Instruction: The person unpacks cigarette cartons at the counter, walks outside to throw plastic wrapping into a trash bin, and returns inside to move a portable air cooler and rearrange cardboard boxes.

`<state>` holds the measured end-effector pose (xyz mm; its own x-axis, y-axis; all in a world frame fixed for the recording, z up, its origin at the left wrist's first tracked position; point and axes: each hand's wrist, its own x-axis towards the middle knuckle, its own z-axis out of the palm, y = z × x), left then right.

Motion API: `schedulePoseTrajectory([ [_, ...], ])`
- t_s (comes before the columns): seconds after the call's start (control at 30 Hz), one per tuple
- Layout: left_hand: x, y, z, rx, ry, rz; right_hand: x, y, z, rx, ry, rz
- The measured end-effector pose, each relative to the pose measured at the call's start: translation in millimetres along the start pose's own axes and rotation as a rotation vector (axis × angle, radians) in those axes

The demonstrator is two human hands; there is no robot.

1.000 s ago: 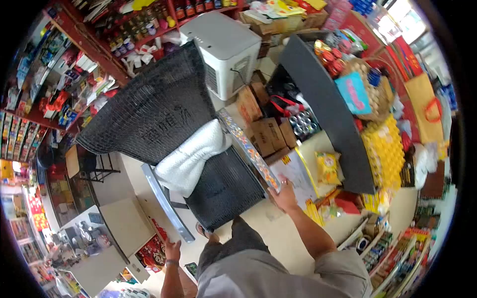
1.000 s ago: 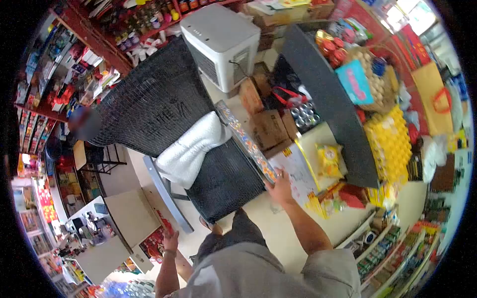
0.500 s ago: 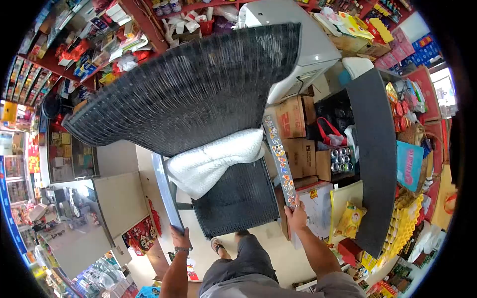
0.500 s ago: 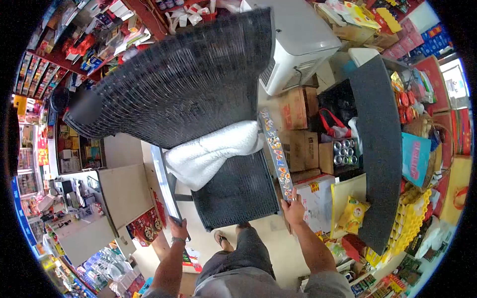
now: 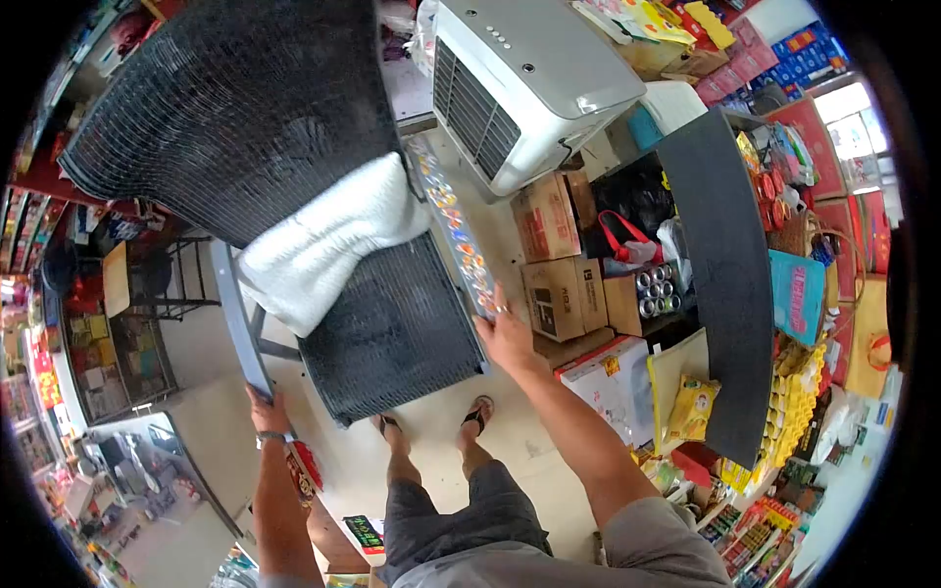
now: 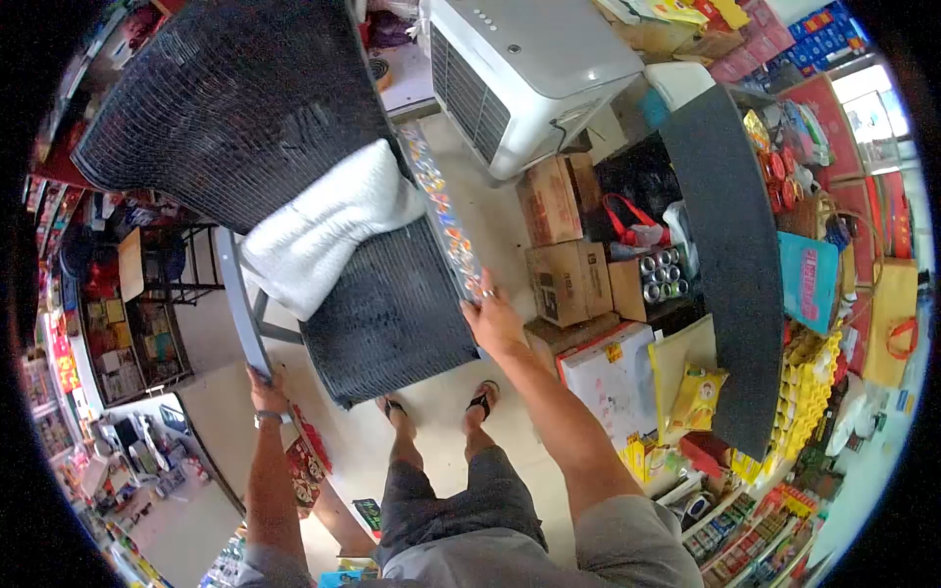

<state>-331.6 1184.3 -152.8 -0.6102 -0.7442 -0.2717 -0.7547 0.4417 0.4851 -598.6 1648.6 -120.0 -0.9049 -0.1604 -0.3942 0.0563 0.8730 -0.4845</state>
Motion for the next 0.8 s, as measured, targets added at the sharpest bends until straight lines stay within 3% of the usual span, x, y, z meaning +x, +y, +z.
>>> schedulePoseTrajectory([
  [0.13, 89, 10, -16, 0.217, 0.078, 0.0, 44, -66, 12, -0.036, 0.064, 0.01],
  [0.23, 165, -2, -32, 0.201, 0.03, 0.02, 79, -101, 35, -0.026, 0.147, -0.059],
  [0.37, 246, 3, -53, 0.281, 0.08, 0.026, 103, -154, 65, 0.015, 0.191, 0.003],
  [0.4, 265, -9, -58, 0.18, 0.092, 0.134, 99, -161, 78, -0.043, 0.222, 0.014],
  [0.5, 276, 8, -72, 0.251, -0.027, -0.018, 91, -182, 85, -0.025, 0.194, 0.114],
  [0.63, 287, -30, -60, 0.264, 0.036, 0.168, 88, -187, 77, -0.018, 0.214, 0.09],
  [0.67, 282, -3, -70, 0.336, -0.129, -0.092, 89, -185, 77, -0.009, 0.232, 0.085],
  [0.73, 262, 46, -76, 0.592, -0.137, -0.238, 87, -174, 77, 0.079, 0.155, 0.013],
  [0.8, 265, 19, -47, 0.827, -0.027, -0.113, 83, -154, 74, 0.136, 0.16, -0.055],
])
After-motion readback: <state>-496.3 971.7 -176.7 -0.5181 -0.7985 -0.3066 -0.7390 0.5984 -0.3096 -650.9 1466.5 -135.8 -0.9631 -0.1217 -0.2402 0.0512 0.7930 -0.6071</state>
